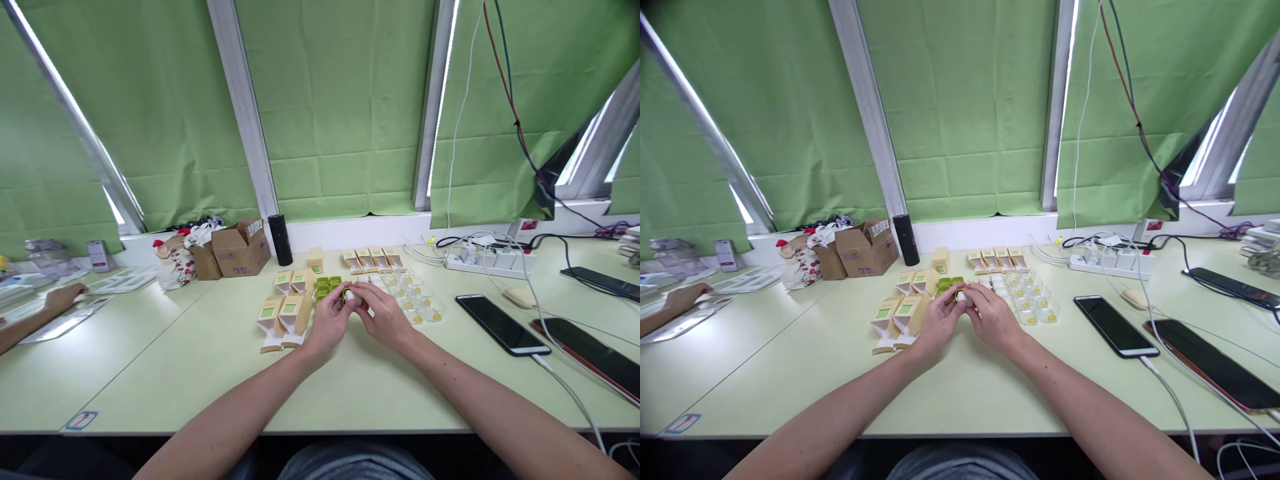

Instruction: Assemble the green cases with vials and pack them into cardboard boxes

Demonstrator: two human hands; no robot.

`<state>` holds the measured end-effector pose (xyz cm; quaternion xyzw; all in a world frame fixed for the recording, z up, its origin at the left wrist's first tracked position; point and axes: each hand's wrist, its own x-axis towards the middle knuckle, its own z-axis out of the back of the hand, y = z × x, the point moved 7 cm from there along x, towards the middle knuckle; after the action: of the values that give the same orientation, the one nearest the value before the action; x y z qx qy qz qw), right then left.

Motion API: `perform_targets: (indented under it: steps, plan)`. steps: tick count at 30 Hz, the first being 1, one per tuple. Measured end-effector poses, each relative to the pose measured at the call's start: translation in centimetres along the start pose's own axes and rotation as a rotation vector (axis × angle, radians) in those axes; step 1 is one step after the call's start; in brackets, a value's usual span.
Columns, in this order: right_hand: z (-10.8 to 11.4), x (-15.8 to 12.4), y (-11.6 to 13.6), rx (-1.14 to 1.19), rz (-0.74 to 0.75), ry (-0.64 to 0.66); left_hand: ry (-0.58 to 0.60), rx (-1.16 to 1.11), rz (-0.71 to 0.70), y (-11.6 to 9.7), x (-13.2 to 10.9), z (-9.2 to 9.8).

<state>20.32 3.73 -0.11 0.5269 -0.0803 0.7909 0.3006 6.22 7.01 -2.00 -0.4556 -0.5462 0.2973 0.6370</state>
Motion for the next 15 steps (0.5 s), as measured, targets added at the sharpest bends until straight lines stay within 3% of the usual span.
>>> perform_targets:
  steps: [15]
  plan:
    - [0.02, 0.22, 0.12, -0.003, 0.008, -0.018, -0.020, 0.014, -0.003, -0.13, 0.05, 0.11]
